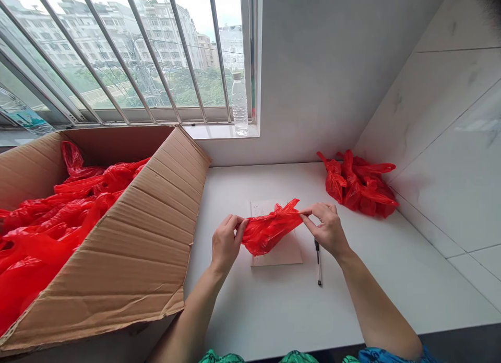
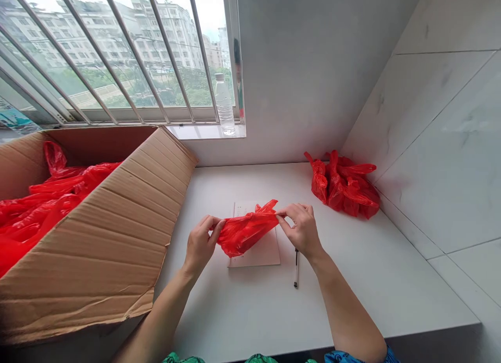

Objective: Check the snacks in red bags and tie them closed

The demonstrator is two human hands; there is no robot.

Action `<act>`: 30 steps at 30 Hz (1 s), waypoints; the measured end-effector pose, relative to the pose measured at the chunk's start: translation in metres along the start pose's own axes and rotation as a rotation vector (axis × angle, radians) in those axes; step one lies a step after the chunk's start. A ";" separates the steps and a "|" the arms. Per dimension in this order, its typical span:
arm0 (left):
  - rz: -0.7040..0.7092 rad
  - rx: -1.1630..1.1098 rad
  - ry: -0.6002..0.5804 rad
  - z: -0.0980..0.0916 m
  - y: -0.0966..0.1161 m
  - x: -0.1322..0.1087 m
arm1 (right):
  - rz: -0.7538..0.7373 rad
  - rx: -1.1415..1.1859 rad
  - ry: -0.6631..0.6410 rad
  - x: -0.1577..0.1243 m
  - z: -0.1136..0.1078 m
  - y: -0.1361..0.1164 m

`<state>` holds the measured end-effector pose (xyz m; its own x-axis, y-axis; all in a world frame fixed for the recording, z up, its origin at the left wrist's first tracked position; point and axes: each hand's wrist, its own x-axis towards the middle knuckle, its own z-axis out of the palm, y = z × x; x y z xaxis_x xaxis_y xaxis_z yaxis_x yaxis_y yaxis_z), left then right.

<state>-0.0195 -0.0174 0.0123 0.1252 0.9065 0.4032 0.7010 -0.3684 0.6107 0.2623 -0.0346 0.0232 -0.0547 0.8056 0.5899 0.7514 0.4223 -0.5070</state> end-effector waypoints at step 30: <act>0.163 0.032 0.084 -0.001 0.031 -0.001 | 0.031 0.080 -0.276 0.000 -0.017 -0.012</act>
<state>0.0014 -0.0301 0.0311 0.1809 0.8142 0.5517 0.6980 -0.5015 0.5112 0.2642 -0.0468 0.0405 -0.2176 0.8967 0.3855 0.7017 0.4183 -0.5767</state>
